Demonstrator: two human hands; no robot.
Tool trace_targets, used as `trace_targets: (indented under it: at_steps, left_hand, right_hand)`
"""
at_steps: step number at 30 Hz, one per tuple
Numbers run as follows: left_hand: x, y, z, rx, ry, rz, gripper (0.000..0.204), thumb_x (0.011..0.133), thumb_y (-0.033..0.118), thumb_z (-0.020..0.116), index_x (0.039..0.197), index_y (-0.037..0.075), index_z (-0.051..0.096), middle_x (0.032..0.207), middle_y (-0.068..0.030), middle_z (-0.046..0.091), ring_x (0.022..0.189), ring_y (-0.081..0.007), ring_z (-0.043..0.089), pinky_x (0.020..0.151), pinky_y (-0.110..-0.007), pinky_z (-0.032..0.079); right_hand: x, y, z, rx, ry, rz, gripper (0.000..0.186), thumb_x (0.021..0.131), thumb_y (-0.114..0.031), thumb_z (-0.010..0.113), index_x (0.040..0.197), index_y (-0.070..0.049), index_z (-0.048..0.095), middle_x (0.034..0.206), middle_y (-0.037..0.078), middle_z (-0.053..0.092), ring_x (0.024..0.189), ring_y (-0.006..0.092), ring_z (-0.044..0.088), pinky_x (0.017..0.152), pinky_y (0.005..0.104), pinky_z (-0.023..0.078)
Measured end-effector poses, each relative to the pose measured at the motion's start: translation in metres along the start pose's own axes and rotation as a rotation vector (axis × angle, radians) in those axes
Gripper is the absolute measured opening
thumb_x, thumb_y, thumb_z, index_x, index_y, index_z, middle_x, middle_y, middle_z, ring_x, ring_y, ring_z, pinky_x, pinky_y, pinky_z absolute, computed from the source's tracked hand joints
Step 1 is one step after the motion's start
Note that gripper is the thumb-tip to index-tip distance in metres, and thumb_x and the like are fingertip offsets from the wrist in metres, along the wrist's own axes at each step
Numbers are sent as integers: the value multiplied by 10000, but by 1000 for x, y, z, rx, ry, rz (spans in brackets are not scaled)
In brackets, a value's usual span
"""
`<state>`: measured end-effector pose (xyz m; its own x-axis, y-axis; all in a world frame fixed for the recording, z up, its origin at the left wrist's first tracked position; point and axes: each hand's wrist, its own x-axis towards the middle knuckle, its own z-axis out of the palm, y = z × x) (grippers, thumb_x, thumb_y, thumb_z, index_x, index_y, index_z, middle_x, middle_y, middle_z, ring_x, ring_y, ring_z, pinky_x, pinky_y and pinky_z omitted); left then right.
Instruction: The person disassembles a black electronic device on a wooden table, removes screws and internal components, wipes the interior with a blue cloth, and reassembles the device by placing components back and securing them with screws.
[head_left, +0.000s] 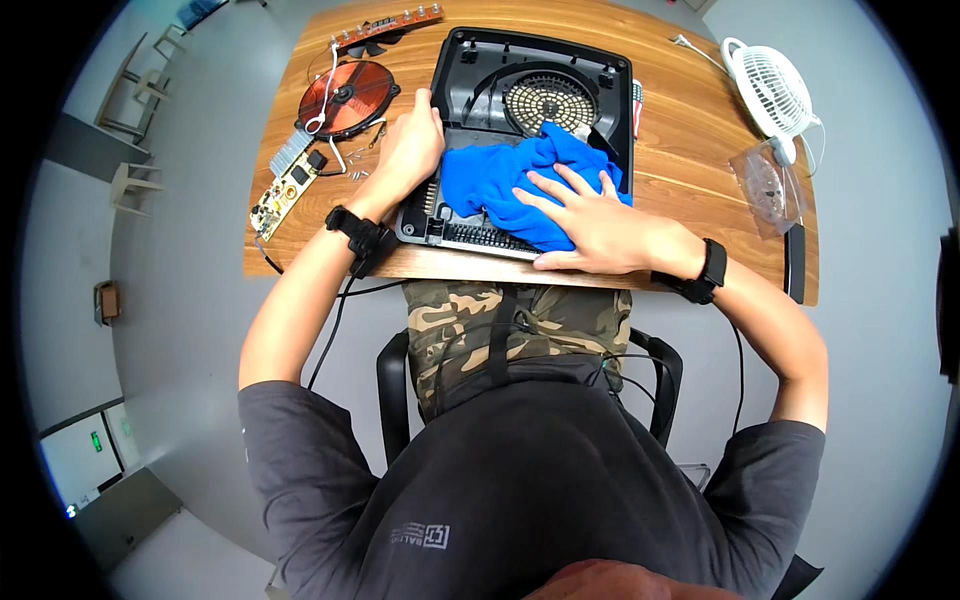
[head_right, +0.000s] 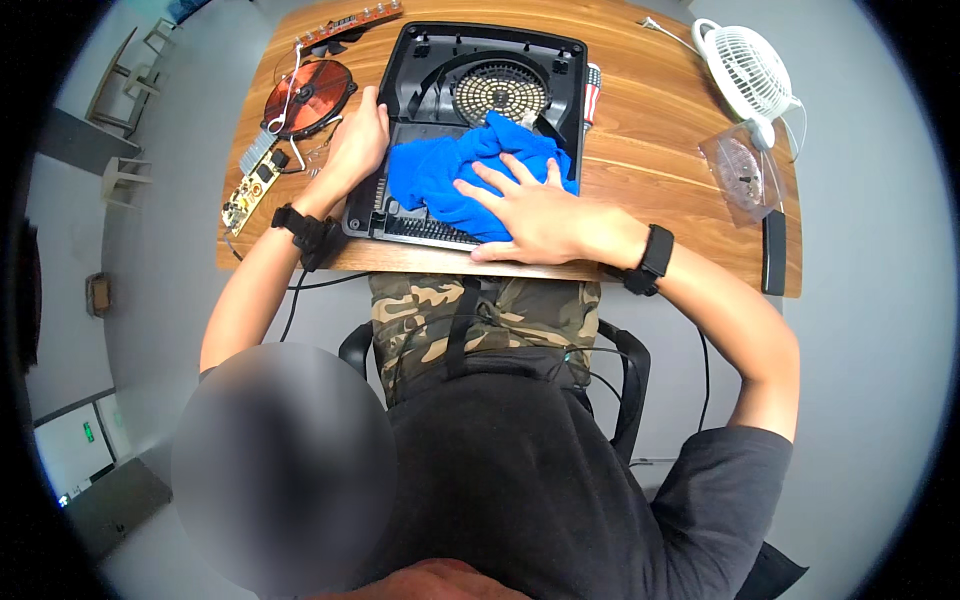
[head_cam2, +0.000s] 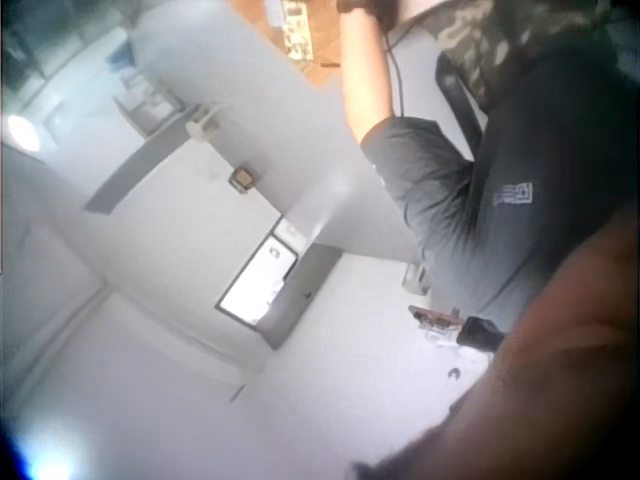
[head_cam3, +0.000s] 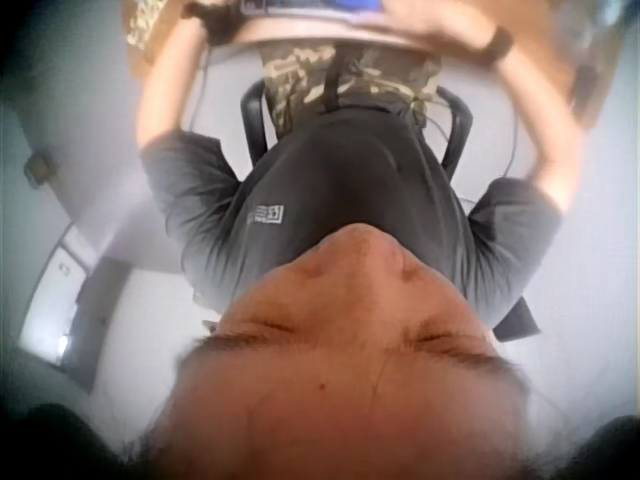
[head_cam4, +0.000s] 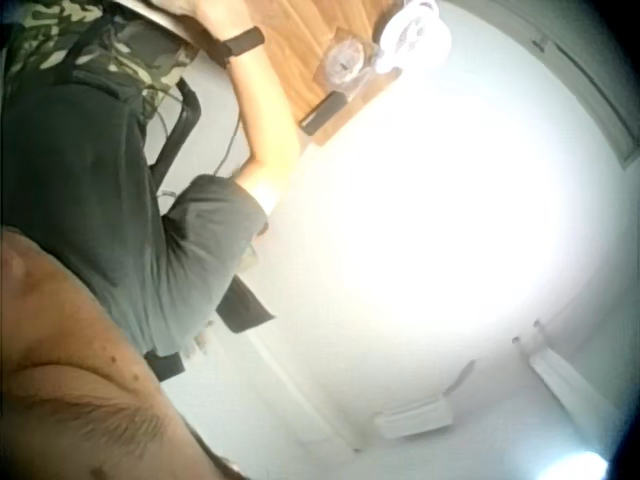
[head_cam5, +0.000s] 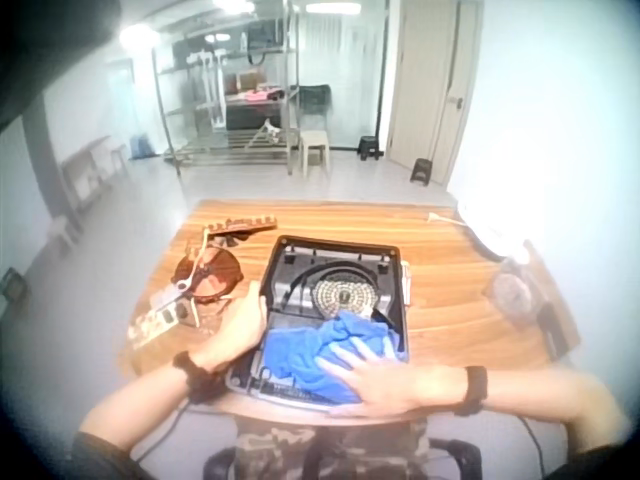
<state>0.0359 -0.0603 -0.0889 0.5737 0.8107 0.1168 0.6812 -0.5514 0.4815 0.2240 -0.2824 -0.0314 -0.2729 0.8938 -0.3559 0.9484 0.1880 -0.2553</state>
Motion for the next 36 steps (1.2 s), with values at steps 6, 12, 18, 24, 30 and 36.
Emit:
trace_targets:
  at_steps: [6, 12, 18, 24, 30, 36]
  left_hand:
    - [-2, 3, -3, 16, -20, 0, 293, 1057, 227, 401, 1239, -1, 427, 851, -340, 670, 850, -546, 648, 783, -635, 494]
    - [0, 1, 1, 36, -36, -4, 280, 1054, 231, 406, 1232, 14, 420, 854, -339, 672, 854, -552, 646, 784, -637, 494]
    - [-1, 0, 2, 24, 21, 41, 281, 1066, 242, 399, 1223, 9, 424, 797, -346, 648, 786, -545, 632, 707, -619, 484]
    - [2, 3, 0, 34, -38, 1, 295, 1060, 233, 396, 1244, 4, 421, 832, -345, 665, 828, -547, 650, 742, -628, 507]
    - [-1, 5, 0, 36, -51, -54, 307, 1075, 281, 362, 1234, 29, 436, 882, -372, 664, 870, -565, 644, 780, -637, 500]
    - [0, 5, 0, 93, -44, -39, 312, 1085, 284, 366, 1241, 19, 420, 848, -352, 663, 830, -542, 642, 749, -615, 486]
  right_hand:
    - [-7, -12, 1, 65, 110, -112, 655, 969, -490, 610, 1481, -113, 452, 1353, 196, 489, 1194, 414, 493, 932, 592, 494]
    - [-9, -17, 0, 214, 105, -54, 652, 945, -404, 689, 1462, -83, 454, 1332, 255, 469, 1066, 439, 551, 951, 514, 498]
    - [-12, -12, -9, 386, 208, 34, 683, 890, -435, 749, 1376, -15, 515, 1225, 251, 578, 1118, 405, 599, 950, 480, 508]
    - [-26, 8, -38, 339, 274, 303, 839, 861, -570, 711, 1422, 7, 473, 1355, 355, 524, 1202, 483, 585, 1001, 496, 495]
    - [-30, -4, 14, -70, 231, 150, 1070, 871, -755, 557, 1561, 8, 263, 1443, 442, 382, 1364, 571, 393, 1203, 577, 233]
    - [-24, -17, -4, -173, 46, 112, 1098, 843, -729, 612, 1483, 113, 317, 1098, 369, 621, 1165, 493, 569, 1209, 561, 185]
